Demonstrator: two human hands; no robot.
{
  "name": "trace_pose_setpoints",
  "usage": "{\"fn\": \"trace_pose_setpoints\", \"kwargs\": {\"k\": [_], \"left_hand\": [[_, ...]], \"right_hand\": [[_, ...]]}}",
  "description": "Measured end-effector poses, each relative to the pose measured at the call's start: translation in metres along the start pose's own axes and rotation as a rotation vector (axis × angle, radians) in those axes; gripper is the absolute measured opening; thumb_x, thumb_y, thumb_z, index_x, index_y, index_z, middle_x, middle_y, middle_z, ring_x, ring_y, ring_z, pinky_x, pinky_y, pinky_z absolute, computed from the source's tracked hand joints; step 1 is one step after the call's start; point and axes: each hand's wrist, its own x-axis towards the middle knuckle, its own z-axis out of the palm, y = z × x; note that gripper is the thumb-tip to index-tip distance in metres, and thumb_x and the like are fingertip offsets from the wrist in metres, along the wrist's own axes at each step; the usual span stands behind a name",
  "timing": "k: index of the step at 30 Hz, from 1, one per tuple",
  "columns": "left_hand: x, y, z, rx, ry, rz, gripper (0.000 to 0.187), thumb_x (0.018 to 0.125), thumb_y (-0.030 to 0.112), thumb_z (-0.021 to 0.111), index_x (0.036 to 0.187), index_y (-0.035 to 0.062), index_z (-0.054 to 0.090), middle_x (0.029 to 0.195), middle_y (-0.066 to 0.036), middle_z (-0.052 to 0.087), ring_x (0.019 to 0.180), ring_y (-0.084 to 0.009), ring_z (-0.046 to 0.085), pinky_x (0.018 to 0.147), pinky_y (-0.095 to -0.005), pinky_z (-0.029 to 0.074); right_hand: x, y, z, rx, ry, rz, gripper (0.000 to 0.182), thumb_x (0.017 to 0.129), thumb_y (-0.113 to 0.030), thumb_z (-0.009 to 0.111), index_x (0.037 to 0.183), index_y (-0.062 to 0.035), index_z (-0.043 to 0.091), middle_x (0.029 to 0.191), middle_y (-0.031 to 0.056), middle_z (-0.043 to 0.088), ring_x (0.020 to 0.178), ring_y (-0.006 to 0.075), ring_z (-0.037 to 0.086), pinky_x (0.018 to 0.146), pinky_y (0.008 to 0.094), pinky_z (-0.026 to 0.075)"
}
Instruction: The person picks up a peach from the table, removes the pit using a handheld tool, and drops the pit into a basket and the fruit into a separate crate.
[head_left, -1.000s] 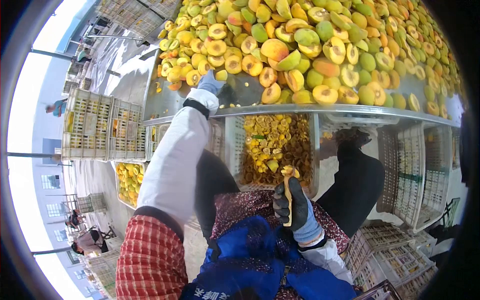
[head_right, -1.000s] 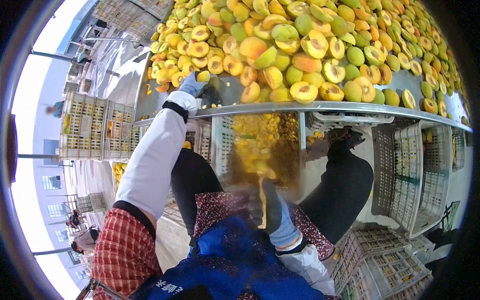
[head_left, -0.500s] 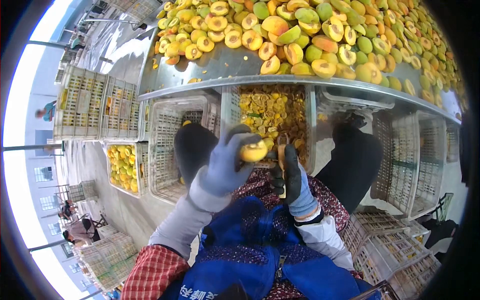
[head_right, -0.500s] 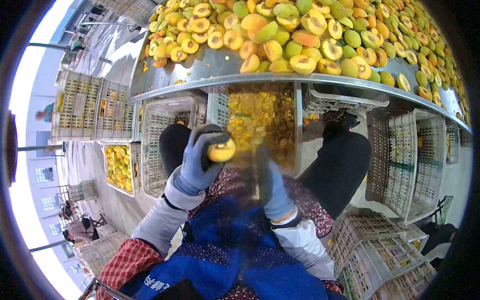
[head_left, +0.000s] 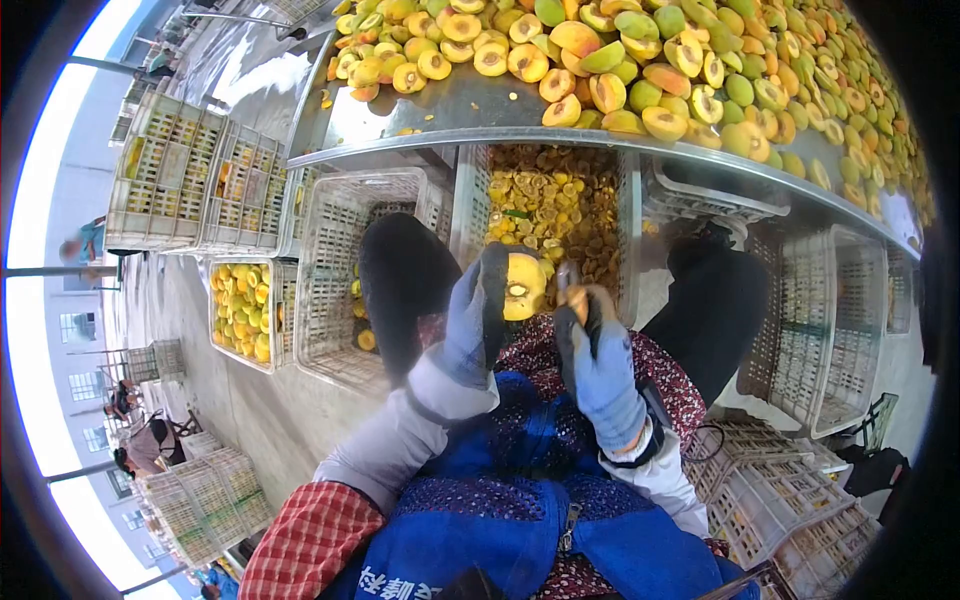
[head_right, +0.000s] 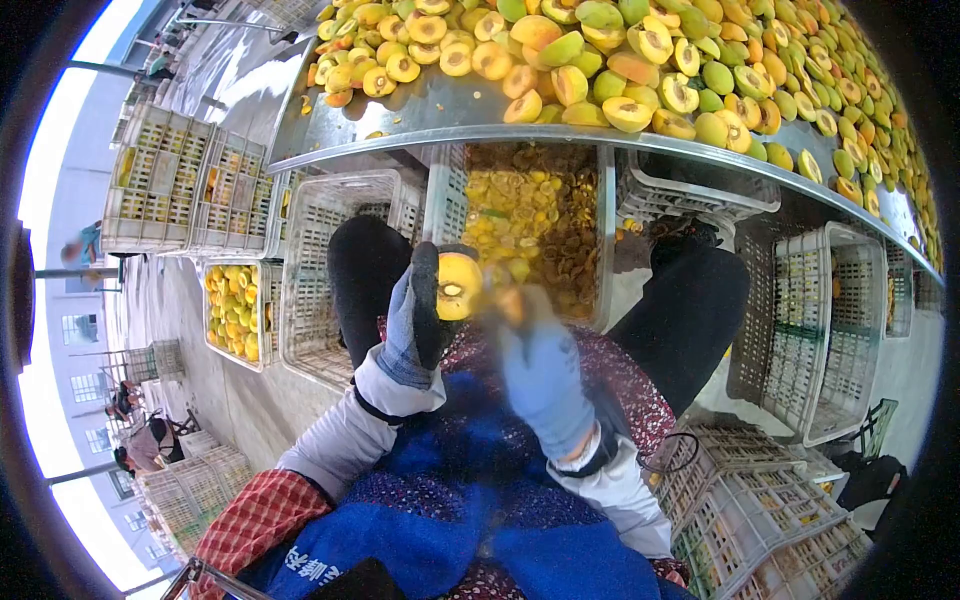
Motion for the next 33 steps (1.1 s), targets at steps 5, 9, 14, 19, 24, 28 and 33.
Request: {"fn": "trace_pose_setpoints", "kwargs": {"k": [5, 9, 14, 19, 24, 28, 33], "left_hand": [[-0.009, 0.001, 0.018, 0.188, 0.051, 0.134, 0.038, 0.094, 0.032, 0.043, 0.108, -0.0028, 0.052, 0.095, -0.008, 0.058, 0.083, -0.0139, 0.055, 0.075, -0.0261, 0.045], [-0.012, -0.004, 0.025, 0.375, 0.060, 0.402, 0.039, 0.094, 0.029, 0.039, 0.110, -0.0050, 0.050, 0.096, -0.011, 0.057, 0.085, -0.0158, 0.054, 0.075, -0.0260, 0.043], [-0.010, -0.011, 0.017, 0.460, -0.036, 0.511, 0.035, 0.093, 0.022, 0.037, 0.111, -0.0057, 0.049, 0.097, -0.011, 0.056, 0.086, -0.0157, 0.053, 0.075, -0.0261, 0.043], [-0.008, -0.007, 0.017, 0.516, -0.102, 0.450, 0.031, 0.092, 0.017, 0.039, 0.111, -0.0051, 0.049, 0.097, -0.009, 0.056, 0.087, -0.0140, 0.052, 0.076, -0.0253, 0.042], [0.008, 0.008, 0.005, 0.262, -0.215, -0.158, 0.029, 0.091, 0.021, 0.050, 0.106, -0.0028, 0.053, 0.091, -0.004, 0.056, 0.081, -0.0098, 0.053, 0.073, -0.0222, 0.043], [0.009, 0.002, 0.008, 0.209, -0.214, -0.245, 0.028, 0.090, 0.022, 0.052, 0.104, -0.0023, 0.056, 0.089, -0.004, 0.058, 0.079, -0.0092, 0.053, 0.070, -0.0215, 0.043], [0.002, -0.015, 0.017, 0.367, -0.094, 0.029, 0.024, 0.090, 0.018, 0.050, 0.097, -0.0033, 0.058, 0.088, -0.006, 0.060, 0.077, -0.0100, 0.053, 0.069, -0.0228, 0.043]], "right_hand": [[-0.017, -0.006, 0.015, -0.395, -0.026, -0.138, 0.032, 0.079, -0.011, 0.057, 0.106, 0.0030, 0.046, 0.080, 0.0237, 0.057, 0.070, 0.0380, 0.058, 0.060, 0.0407, 0.047], [-0.016, -0.008, 0.017, -0.387, -0.060, -0.025, 0.030, 0.078, -0.010, 0.057, 0.105, 0.0015, 0.047, 0.079, 0.0235, 0.056, 0.069, 0.0383, 0.058, 0.058, 0.0411, 0.047], [-0.024, 0.002, 0.017, -0.293, -0.089, -0.014, 0.047, 0.084, -0.013, 0.052, 0.122, 0.0087, 0.036, 0.088, 0.0283, 0.054, 0.075, 0.0405, 0.055, 0.065, 0.0429, 0.044], [-0.024, 0.015, 0.020, -0.314, 0.126, -0.226, 0.029, 0.081, -0.013, 0.056, 0.105, 0.0021, 0.047, 0.071, 0.0214, 0.055, 0.064, 0.0374, 0.058, 0.053, 0.0389, 0.046], [-0.020, 0.019, 0.005, -0.261, -0.179, 0.049, 0.041, 0.083, -0.013, 0.053, 0.116, 0.0089, 0.040, 0.075, 0.0246, 0.057, 0.066, 0.0395, 0.057, 0.056, 0.0421, 0.044], [-0.025, 0.017, 0.006, -0.357, -0.212, 0.035, 0.045, 0.082, -0.012, 0.054, 0.117, 0.0117, 0.039, 0.074, 0.0256, 0.056, 0.066, 0.0396, 0.057, 0.055, 0.0422, 0.044], [-0.034, 0.020, 0.012, -0.214, -0.092, 0.042, 0.045, 0.084, -0.014, 0.054, 0.119, 0.0111, 0.039, 0.082, 0.0258, 0.056, 0.073, 0.0375, 0.057, 0.062, 0.0405, 0.045]]}}
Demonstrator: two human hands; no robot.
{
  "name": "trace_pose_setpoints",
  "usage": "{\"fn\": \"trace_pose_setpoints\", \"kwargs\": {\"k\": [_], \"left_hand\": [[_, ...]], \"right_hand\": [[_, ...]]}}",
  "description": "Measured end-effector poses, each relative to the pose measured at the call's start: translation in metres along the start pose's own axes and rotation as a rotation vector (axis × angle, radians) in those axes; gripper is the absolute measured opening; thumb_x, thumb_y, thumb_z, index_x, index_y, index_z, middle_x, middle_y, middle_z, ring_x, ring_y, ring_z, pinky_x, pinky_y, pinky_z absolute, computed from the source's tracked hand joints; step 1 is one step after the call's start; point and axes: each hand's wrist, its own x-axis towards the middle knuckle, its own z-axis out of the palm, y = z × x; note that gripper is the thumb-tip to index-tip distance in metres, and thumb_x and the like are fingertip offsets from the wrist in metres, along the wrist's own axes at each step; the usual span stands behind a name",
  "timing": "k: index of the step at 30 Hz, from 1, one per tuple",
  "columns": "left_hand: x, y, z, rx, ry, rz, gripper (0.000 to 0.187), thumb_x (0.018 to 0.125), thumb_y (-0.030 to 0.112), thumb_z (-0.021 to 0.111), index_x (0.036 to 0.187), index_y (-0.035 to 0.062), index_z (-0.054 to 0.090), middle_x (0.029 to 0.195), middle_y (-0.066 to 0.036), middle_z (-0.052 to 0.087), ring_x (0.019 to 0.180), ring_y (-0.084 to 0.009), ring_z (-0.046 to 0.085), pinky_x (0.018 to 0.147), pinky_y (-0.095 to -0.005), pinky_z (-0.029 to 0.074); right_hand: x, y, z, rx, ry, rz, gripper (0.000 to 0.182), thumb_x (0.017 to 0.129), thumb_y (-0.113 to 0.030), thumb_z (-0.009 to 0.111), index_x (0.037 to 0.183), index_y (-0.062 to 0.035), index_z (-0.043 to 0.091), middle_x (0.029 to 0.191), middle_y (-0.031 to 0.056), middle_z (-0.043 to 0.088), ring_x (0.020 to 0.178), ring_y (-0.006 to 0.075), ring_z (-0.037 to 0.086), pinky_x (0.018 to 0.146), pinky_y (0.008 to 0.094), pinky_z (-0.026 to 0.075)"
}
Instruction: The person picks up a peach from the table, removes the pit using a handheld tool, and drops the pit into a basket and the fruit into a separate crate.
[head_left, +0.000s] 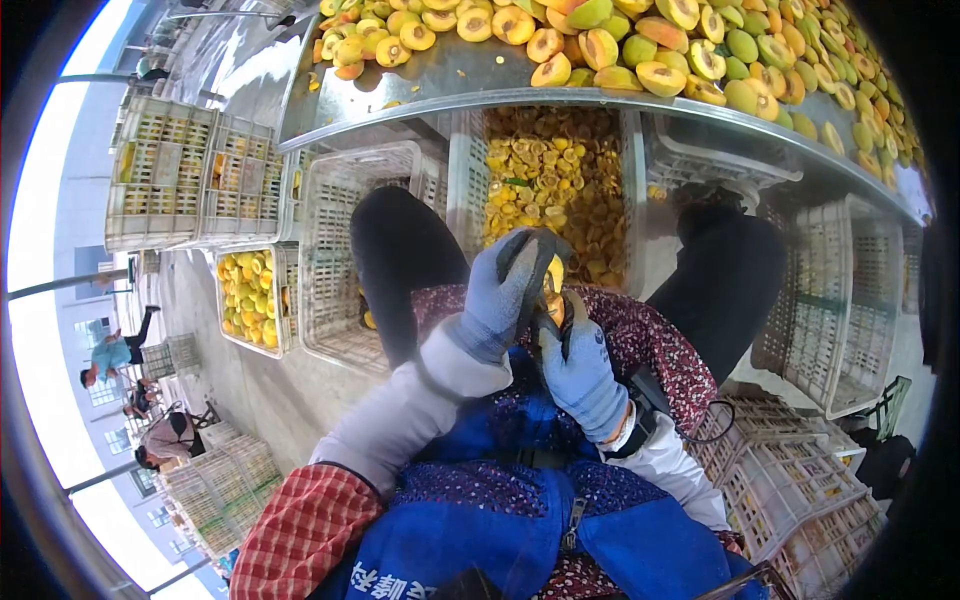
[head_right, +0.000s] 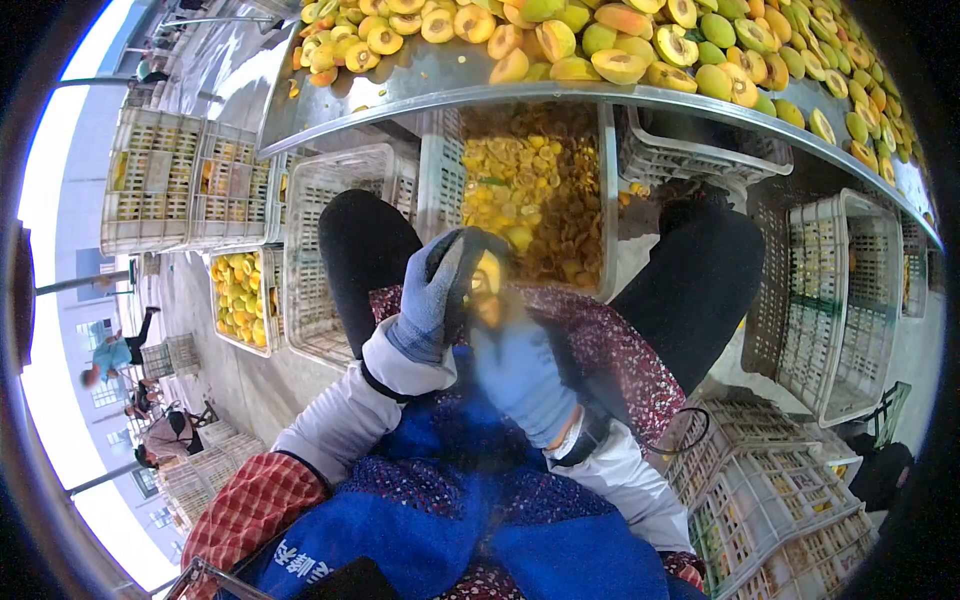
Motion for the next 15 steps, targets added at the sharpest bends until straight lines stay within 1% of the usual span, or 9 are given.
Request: {"fn": "trace_pose_setpoints", "kwargs": {"k": [2, 5, 7, 8, 10, 11, 12, 13, 15], "left_hand": [[-0.003, 0.005, 0.004, 0.057, 0.009, 0.017, 0.023, 0.091, 0.017, 0.049, 0.095, -0.0035, 0.059, 0.087, -0.005, 0.060, 0.077, -0.0099, 0.053, 0.069, -0.0222, 0.042], [-0.005, 0.007, 0.007, 0.124, 0.013, 0.055, 0.023, 0.091, 0.016, 0.048, 0.097, -0.0037, 0.058, 0.087, -0.006, 0.060, 0.077, -0.0099, 0.053, 0.069, -0.0217, 0.042], [-0.008, 0.008, 0.014, -0.068, 0.094, 0.108, 0.024, 0.091, 0.016, 0.047, 0.101, -0.0038, 0.056, 0.089, -0.006, 0.059, 0.078, -0.0101, 0.053, 0.069, -0.0218, 0.042], [-0.008, 0.007, 0.018, -0.070, 0.092, 0.109, 0.024, 0.091, 0.016, 0.047, 0.101, -0.0038, 0.056, 0.089, -0.006, 0.059, 0.078, -0.0101, 0.053, 0.069, -0.0218, 0.042], [-0.009, 0.007, 0.023, -0.082, 0.207, 0.217, 0.024, 0.091, 0.015, 0.046, 0.104, -0.0039, 0.054, 0.091, -0.007, 0.059, 0.079, -0.0107, 0.053, 0.071, -0.0225, 0.042], [-0.010, 0.005, 0.022, -0.085, 0.192, 0.260, 0.024, 0.090, 0.013, 0.046, 0.105, -0.0043, 0.054, 0.094, -0.008, 0.059, 0.081, -0.0113, 0.053, 0.073, -0.0233, 0.043], [-0.011, 0.006, 0.022, -0.083, 0.191, 0.259, 0.024, 0.090, 0.013, 0.046, 0.105, -0.0043, 0.054, 0.094, -0.008, 0.059, 0.081, -0.0113, 0.053, 0.073, -0.0233, 0.043], [-0.011, 0.009, 0.023, -0.010, 0.196, 0.273, 0.025, 0.090, 0.012, 0.046, 0.106, -0.0047, 0.054, 0.095, -0.009, 0.059, 0.082, -0.0116, 0.053, 0.074, -0.0237, 0.043], [-0.011, 0.008, 0.022, 0.063, 0.202, 0.284, 0.025, 0.089, 0.012, 0.046, 0.106, -0.0050, 0.053, 0.096, -0.009, 0.059, 0.082, -0.0118, 0.053, 0.075, -0.0242, 0.043]], "right_hand": [[-0.001, -0.002, -0.002, 0.039, 0.016, 0.023, 0.045, 0.084, -0.014, 0.053, 0.119, 0.0110, 0.039, 0.086, 0.0258, 0.056, 0.075, 0.0371, 0.057, 0.064, 0.0402, 0.045], [-0.002, 0.000, 0.000, 0.084, 0.003, 0.020, 0.047, 0.085, -0.014, 0.052, 0.121, 0.0105, 0.037, 0.090, 0.0256, 0.055, 0.077, 0.0370, 0.055, 0.068, 0.0405, 0.044], [0.001, 0.001, 0.000, 0.126, 0.004, 0.001, 0.047, 0.084, -0.013, 0.050, 0.122, 0.0102, 0.034, 0.089, 0.0261, 0.055, 0.075, 0.0389, 0.055, 0.067, 0.0418, 0.045], [0.001, 0.000, -0.002, 0.124, 0.006, 0.001, 0.047, 0.084, -0.013, 0.050, 0.122, 0.0102, 0.034, 0.089, 0.0261, 0.055, 0.075, 0.0389, 0.055, 0.067, 0.0418, 0.045], [0.004, -0.005, -0.004, 0.045, 0.025, -0.001, 0.048, 0.083, -0.012, 0.048, 0.122, 0.0103, 0.032, 0.090, 0.0270, 0.055, 0.077, 0.0407, 0.055, 0.067, 0.0430, 0.045], [0.006, -0.003, -0.003, 0.046, 0.027, -0.004, 0.048, 0.083, -0.012, 0.048, 0.122, 0.0103, 0.032, 0.090, 0.0270, 0.055, 0.077, 0.0407, 0.055, 0.067, 0.0430, 0.045], [0.007, 0.001, 0.001, 0.042, 0.075, -0.039, 0.047, 0.079, -0.010, 0.052, 0.119, 0.0078, 0.036, 0.081, 0.0261, 0.056, 0.072, 0.0403, 0.057, 0.062, 0.0420, 0.046], [0.008, 0.004, 0.004, 0.038, 0.124, -0.072, 0.046, 0.076, -0.009, 0.056, 0.116, 0.0054, 0.039, 0.072, 0.0252, 0.056, 0.066, 0.0399, 0.059, 0.057, 0.0410, 0.047], [0.008, 0.009, 0.005, 0.027, 0.127, -0.111, 0.045, 0.076, -0.009, 0.055, 0.116, 0.0053, 0.039, 0.072, 0.0253, 0.056, 0.066, 0.0398, 0.059, 0.057, 0.0411, 0.048]]}}
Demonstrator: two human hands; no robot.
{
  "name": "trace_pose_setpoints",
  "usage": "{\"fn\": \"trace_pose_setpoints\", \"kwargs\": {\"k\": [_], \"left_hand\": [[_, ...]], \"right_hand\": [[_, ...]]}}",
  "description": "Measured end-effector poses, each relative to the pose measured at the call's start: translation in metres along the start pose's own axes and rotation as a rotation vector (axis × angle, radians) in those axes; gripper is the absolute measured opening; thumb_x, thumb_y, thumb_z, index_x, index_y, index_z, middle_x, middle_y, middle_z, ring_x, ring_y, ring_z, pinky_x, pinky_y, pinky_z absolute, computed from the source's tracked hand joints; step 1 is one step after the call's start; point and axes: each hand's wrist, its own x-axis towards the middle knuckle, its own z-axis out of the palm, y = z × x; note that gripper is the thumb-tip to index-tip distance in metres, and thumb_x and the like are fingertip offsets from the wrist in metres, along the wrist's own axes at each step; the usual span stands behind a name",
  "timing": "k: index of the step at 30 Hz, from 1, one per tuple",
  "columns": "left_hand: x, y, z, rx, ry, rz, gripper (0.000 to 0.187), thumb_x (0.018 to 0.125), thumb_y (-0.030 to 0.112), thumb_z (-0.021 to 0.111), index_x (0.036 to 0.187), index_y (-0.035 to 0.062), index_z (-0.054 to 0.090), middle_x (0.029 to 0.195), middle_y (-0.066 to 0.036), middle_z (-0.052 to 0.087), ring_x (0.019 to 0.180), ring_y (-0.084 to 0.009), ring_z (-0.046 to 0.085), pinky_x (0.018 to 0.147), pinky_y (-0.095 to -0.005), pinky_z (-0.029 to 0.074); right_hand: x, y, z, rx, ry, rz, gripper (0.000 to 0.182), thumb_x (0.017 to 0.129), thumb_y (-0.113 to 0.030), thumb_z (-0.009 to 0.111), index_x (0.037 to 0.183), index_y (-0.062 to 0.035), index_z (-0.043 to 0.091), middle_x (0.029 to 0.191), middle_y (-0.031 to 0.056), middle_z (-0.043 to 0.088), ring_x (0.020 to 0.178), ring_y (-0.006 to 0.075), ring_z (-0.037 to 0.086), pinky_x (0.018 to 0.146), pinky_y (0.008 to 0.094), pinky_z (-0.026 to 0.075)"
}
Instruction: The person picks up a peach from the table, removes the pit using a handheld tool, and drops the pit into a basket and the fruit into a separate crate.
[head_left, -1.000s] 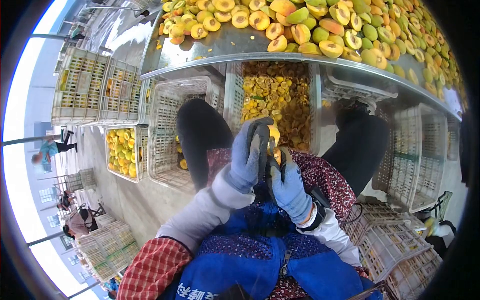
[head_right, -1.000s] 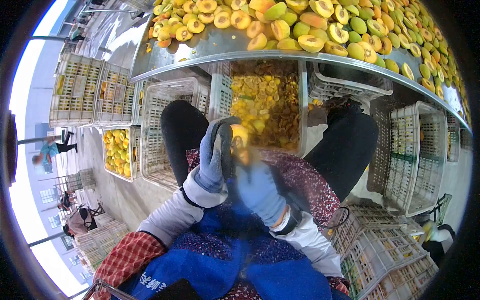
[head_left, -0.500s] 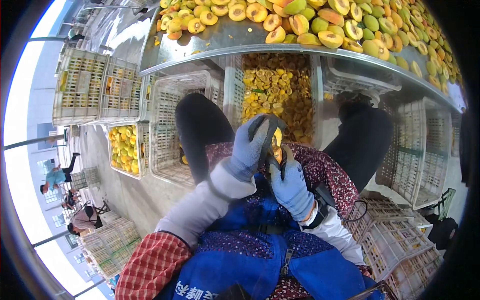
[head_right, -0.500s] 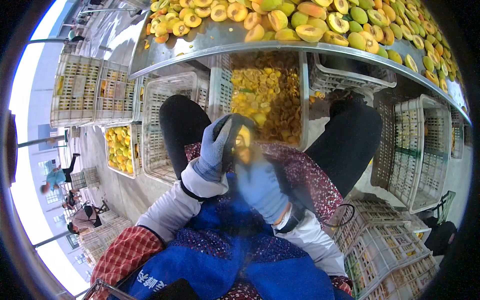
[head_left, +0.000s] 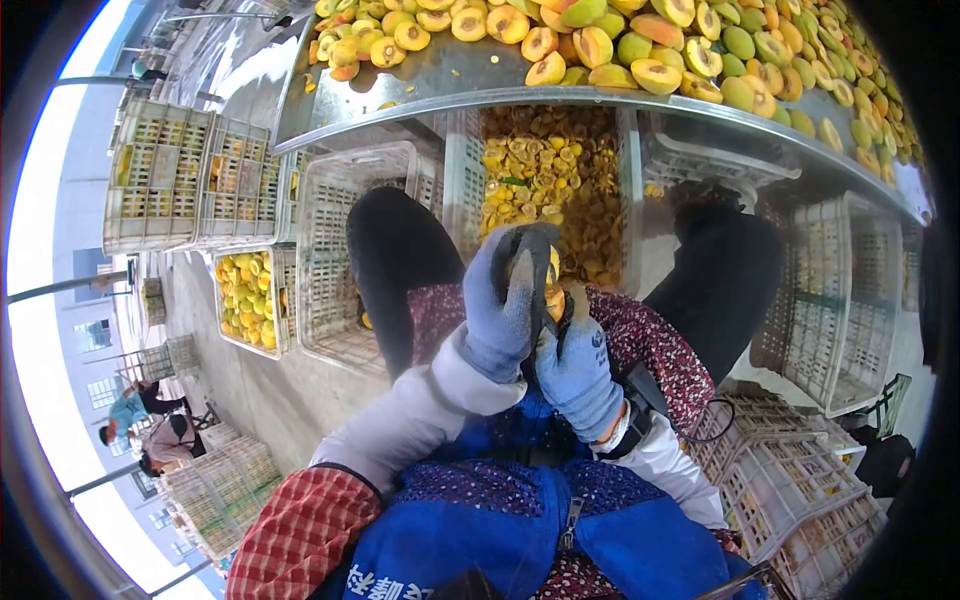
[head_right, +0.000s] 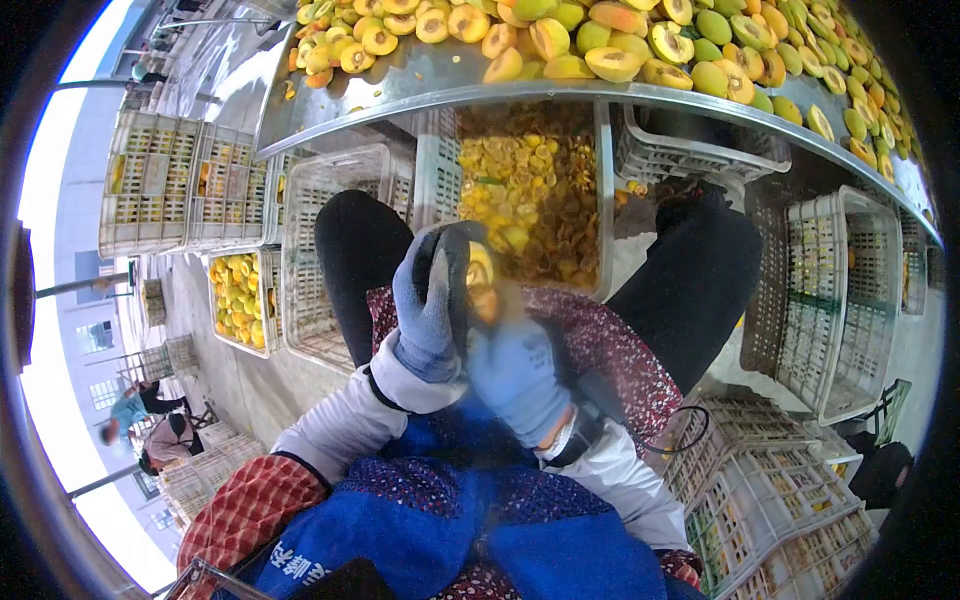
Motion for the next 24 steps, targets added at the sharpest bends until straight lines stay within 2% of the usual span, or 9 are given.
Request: {"fn": "trace_pose_setpoints", "kwargs": {"k": [5, 7, 10, 11, 13, 17, 19, 21, 24], "left_hand": [[0.009, -0.006, -0.011, 0.251, -0.123, 0.044, 0.021, 0.085, 0.009, 0.050, 0.099, -0.0044, 0.057, 0.087, -0.008, 0.061, 0.077, -0.0105, 0.054, 0.070, -0.0240, 0.044], [0.014, 0.003, -0.011, 0.250, -0.172, -0.057, 0.020, 0.087, 0.011, 0.049, 0.096, -0.0039, 0.059, 0.088, -0.007, 0.061, 0.080, -0.0104, 0.054, 0.073, -0.0233, 0.042], [0.021, 0.004, -0.010, 0.260, -0.235, -0.171, 0.019, 0.086, 0.011, 0.050, 0.093, -0.0039, 0.059, 0.084, -0.006, 0.060, 0.078, -0.0093, 0.052, 0.071, -0.0232, 0.042], [0.022, 0.003, -0.009, 0.273, -0.250, -0.188, 0.017, 0.084, 0.009, 0.051, 0.093, -0.0045, 0.058, 0.080, -0.006, 0.060, 0.074, -0.0083, 0.052, 0.067, -0.0238, 0.044], [0.020, 0.000, -0.007, 0.291, -0.239, -0.171, 0.017, 0.085, 0.008, 0.051, 0.094, -0.0042, 0.058, 0.081, -0.007, 0.060, 0.075, -0.0086, 0.052, 0.068, -0.0235, 0.044], [0.006, -0.021, -0.003, 0.017, -0.103, -0.096, 0.021, 0.085, 0.007, 0.050, 0.103, -0.0032, 0.054, 0.092, -0.009, 0.059, 0.084, -0.0113, 0.053, 0.075, -0.0239, 0.043], [0.007, -0.011, 0.006, 0.022, -0.111, -0.070, 0.025, 0.086, 0.008, 0.050, 0.107, -0.0034, 0.052, 0.097, -0.010, 0.057, 0.088, -0.0127, 0.053, 0.079, -0.0247, 0.043], [0.007, -0.001, 0.007, 0.037, -0.106, -0.035, 0.028, 0.086, 0.009, 0.050, 0.111, -0.0035, 0.050, 0.102, -0.011, 0.056, 0.093, -0.0141, 0.053, 0.082, -0.0254, 0.042], [-0.001, 0.009, 0.001, 0.071, -0.164, 0.103, 0.034, 0.089, 0.013, 0.052, 0.117, -0.0050, 0.047, 0.108, -0.010, 0.055, 0.096, -0.0166, 0.053, 0.086, -0.0259, 0.041]], "right_hand": [[-0.004, -0.002, -0.007, 0.010, -0.052, -0.024, 0.045, 0.078, -0.012, 0.054, 0.117, 0.0058, 0.039, 0.074, 0.0257, 0.058, 0.067, 0.0397, 0.060, 0.057, 0.0413, 0.048], [-0.005, -0.007, -0.013, -0.003, -0.220, 0.161, 0.048, 0.085, -0.013, 0.049, 0.126, 0.0081, 0.033, 0.099, 0.0274, 0.053, 0.086, 0.0390, 0.054, 0.075, 0.0418, 0.043], [-0.002, -0.011, -0.016, 0.074, -0.251, 0.252, 0.049, 0.087, -0.014, 0.050, 0.127, 0.0075, 0.033, 0.102, 0.0256, 0.052, 0.088, 0.0358, 0.053, 0.077, 0.0407, 0.042], [-0.003, -0.007, -0.013, 0.073, -0.251, 0.253, 0.049, 0.087, -0.014, 0.050, 0.127, 0.0075, 0.033, 0.102, 0.0256, 0.052, 0.088, 0.0358, 0.053, 0.077, 0.0407, 0.042], [-0.007, 0.004, -0.004, -0.020, -0.028, 0.012, 0.045, 0.080, -0.015, 0.054, 0.117, 0.0060, 0.040, 0.074, 0.0239, 0.059, 0.066, 0.0372, 0.061, 0.058, 0.0411, 0.049], [-0.013, 0.019, 0.003, 0.029, -0.025, 0.116, 0.045, 0.081, -0.015, 0.055, 0.118, 0.0053, 0.041, 0.082, 0.0257, 0.059, 0.072, 0.0362, 0.061, 0.062, 0.0389, 0.049], [-0.006, 0.031, 0.013, 0.185, 0.133, 0.016, 0.044, 0.080, -0.015, 0.057, 0.116, 0.0046, 0.042, 0.095, 0.0221, 0.058, 0.080, 0.0288, 0.060, 0.068, 0.0343, 0.049], [0.005, 0.019, 0.008, 0.746, 0.232, 0.245, 0.043, 0.079, -0.015, 0.058, 0.114, 0.0033, 0.042, 0.103, 0.0159, 0.054, 0.088, 0.0217, 0.056, 0.073, 0.0303, 0.047], [0.026, 0.004, -0.014, 0.899, 0.222, 0.329, 0.041, 0.074, -0.002, 0.060, 0.111, 0.0015, 0.043, 0.096, 0.0091, 0.053, 0.087, 0.0136, 0.052, 0.074, 0.0245, 0.046]]}}
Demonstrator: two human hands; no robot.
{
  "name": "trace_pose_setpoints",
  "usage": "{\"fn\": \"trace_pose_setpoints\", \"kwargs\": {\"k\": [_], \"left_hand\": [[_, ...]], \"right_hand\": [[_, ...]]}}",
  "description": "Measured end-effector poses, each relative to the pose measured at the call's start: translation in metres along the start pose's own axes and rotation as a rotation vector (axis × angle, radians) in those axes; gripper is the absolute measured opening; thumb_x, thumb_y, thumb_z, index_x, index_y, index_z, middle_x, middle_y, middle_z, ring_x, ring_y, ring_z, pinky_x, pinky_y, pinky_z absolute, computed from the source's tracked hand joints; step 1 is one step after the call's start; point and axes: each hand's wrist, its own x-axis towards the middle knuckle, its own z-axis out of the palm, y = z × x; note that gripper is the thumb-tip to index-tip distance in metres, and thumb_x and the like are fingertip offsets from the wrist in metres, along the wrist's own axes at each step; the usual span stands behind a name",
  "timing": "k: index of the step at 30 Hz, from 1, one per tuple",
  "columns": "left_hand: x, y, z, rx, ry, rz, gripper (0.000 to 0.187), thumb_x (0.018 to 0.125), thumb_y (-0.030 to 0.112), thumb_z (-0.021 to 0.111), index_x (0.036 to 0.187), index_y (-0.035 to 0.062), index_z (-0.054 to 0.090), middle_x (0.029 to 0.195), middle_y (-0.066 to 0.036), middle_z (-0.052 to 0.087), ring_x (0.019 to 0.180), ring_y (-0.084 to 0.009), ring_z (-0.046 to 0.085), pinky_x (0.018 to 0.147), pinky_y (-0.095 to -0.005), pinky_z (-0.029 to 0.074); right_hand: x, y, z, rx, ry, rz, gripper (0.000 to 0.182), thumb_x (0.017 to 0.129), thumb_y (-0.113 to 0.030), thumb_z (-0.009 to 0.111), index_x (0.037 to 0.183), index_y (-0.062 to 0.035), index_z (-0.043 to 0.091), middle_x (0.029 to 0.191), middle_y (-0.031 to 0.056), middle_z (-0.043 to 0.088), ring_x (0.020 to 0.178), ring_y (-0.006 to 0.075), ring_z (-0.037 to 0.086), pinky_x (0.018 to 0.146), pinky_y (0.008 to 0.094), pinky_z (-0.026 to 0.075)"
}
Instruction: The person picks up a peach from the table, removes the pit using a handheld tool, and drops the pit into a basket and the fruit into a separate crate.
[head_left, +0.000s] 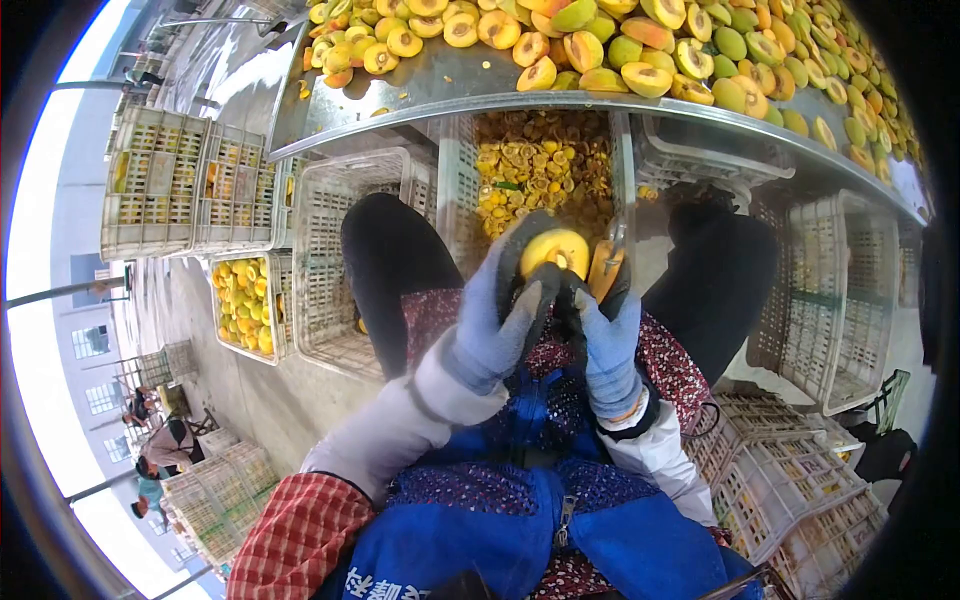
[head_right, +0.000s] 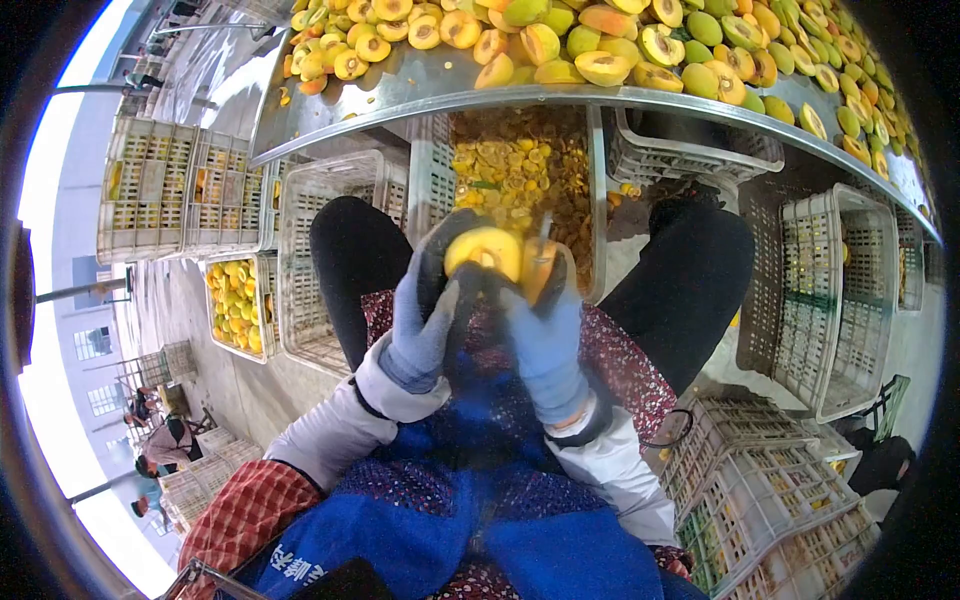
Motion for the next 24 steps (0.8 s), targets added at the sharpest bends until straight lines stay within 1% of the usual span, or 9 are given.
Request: {"fn": "trace_pose_setpoints", "kwargs": {"k": [1, 3, 4, 7, 9, 12, 13, 22, 24], "left_hand": [[0.001, 0.004, -0.005, 0.001, -0.002, -0.001, 0.034, 0.089, 0.013, 0.052, 0.117, -0.0050, 0.047, 0.108, -0.010, 0.055, 0.096, -0.0166, 0.053, 0.086, -0.0259, 0.041], [0.011, 0.019, -0.025, -0.232, -0.114, -0.502, 0.035, 0.088, 0.016, 0.054, 0.115, -0.0054, 0.049, 0.102, -0.009, 0.058, 0.090, -0.0139, 0.055, 0.079, -0.0237, 0.043], [0.020, 0.025, -0.031, -0.160, -0.216, -0.597, 0.035, 0.088, 0.020, 0.056, 0.111, -0.0051, 0.052, 0.094, -0.007, 0.059, 0.081, -0.0100, 0.056, 0.068, -0.0207, 0.045], [0.024, 0.009, -0.045, -0.356, -0.225, -0.734, 0.033, 0.088, 0.023, 0.057, 0.108, -0.0033, 0.055, 0.090, -0.005, 0.059, 0.077, -0.0072, 0.056, 0.061, -0.0191, 0.044], [0.021, 0.008, -0.038, -0.333, -0.153, -0.654, 0.032, 0.088, 0.024, 0.057, 0.107, -0.0014, 0.056, 0.089, -0.004, 0.059, 0.076, -0.0075, 0.056, 0.060, -0.0182, 0.044], [0.016, 0.009, -0.031, -0.267, 0.043, -0.478, 0.026, 0.089, 0.022, 0.056, 0.104, 0.0000, 0.055, 0.089, -0.004, 0.058, 0.078, -0.0090, 0.054, 0.067, -0.0201, 0.044], [0.014, 0.005, -0.030, -0.269, 0.041, -0.479, 0.026, 0.089, 0.022, 0.056, 0.104, 0.0000, 0.055, 0.089, -0.004, 0.058, 0.078, -0.0090, 0.054, 0.067, -0.0201, 0.044], [-0.002, -0.011, -0.021, -0.257, 0.120, -0.241, 0.024, 0.090, 0.012, 0.044, 0.105, -0.0051, 0.050, 0.095, -0.009, 0.057, 0.086, -0.0131, 0.052, 0.079, -0.0240, 0.041], [-0.002, -0.008, -0.021, -0.222, 0.140, -0.180, 0.025, 0.090, 0.011, 0.043, 0.107, -0.0057, 0.050, 0.097, -0.010, 0.057, 0.088, -0.0141, 0.053, 0.080, -0.0247, 0.041]], "right_hand": [[0.000, -0.008, -0.002, -0.048, -0.051, 0.033, 0.040, 0.074, 0.000, 0.060, 0.110, 0.0009, 0.044, 0.095, 0.0086, 0.053, 0.087, 0.0127, 0.051, 0.074, 0.0241, 0.046], [0.000, -0.020, 0.000, -0.234, -0.168, -0.043, 0.036, 0.076, 0.000, 0.059, 0.109, 0.0001, 0.046, 0.095, 0.0087, 0.055, 0.088, 0.0127, 0.052, 0.075, 0.0245, 0.046], [0.002, -0.022, 0.000, -0.317, -0.255, -0.094, 0.035, 0.076, -0.002, 0.061, 0.108, 0.0002, 0.047, 0.095, 0.0093, 0.056, 0.088, 0.0124, 0.052, 0.076, 0.0255, 0.045], [0.002, -0.020, 0.002, -0.341, -0.220, -0.096, 0.036, 0.076, -0.003, 0.062, 0.108, 0.0009, 0.048, 0.096, 0.0105, 0.057, 0.088, 0.0131, 0.052, 0.076, 0.0268, 0.044], [-0.002, -0.010, -0.005, -0.395, -0.206, -0.068, 0.037, 0.076, -0.004, 0.060, 0.110, 0.0014, 0.046, 0.097, 0.0152, 0.057, 0.087, 0.0187, 0.055, 0.076, 0.0301, 0.045], [-0.024, -0.016, 0.004, -0.885, -0.222, -0.359, 0.036, 0.078, -0.008, 0.054, 0.112, 0.0013, 0.045, 0.086, 0.0243, 0.056, 0.077, 0.0386, 0.058, 0.066, 0.0391, 0.047], [-0.026, -0.016, 0.007, -0.898, -0.278, -0.268, 0.035, 0.078, -0.009, 0.054, 0.110, 0.0010, 0.046, 0.080, 0.0228, 0.057, 0.070, 0.0405, 0.058, 0.061, 0.0409, 0.047], [-0.026, -0.020, 0.019, -1.101, -0.273, -0.360, 0.031, 0.079, -0.014, 0.059, 0.103, 0.0006, 0.047, 0.075, 0.0225, 0.058, 0.065, 0.0379, 0.059, 0.053, 0.0408, 0.046], [-0.026, -0.018, 0.019, -1.093, -0.286, -0.224, 0.032, 0.079, -0.015, 0.059, 0.103, 0.0014, 0.045, 0.071, 0.0235, 0.057, 0.065, 0.0387, 0.059, 0.053, 0.0417, 0.046]]}}
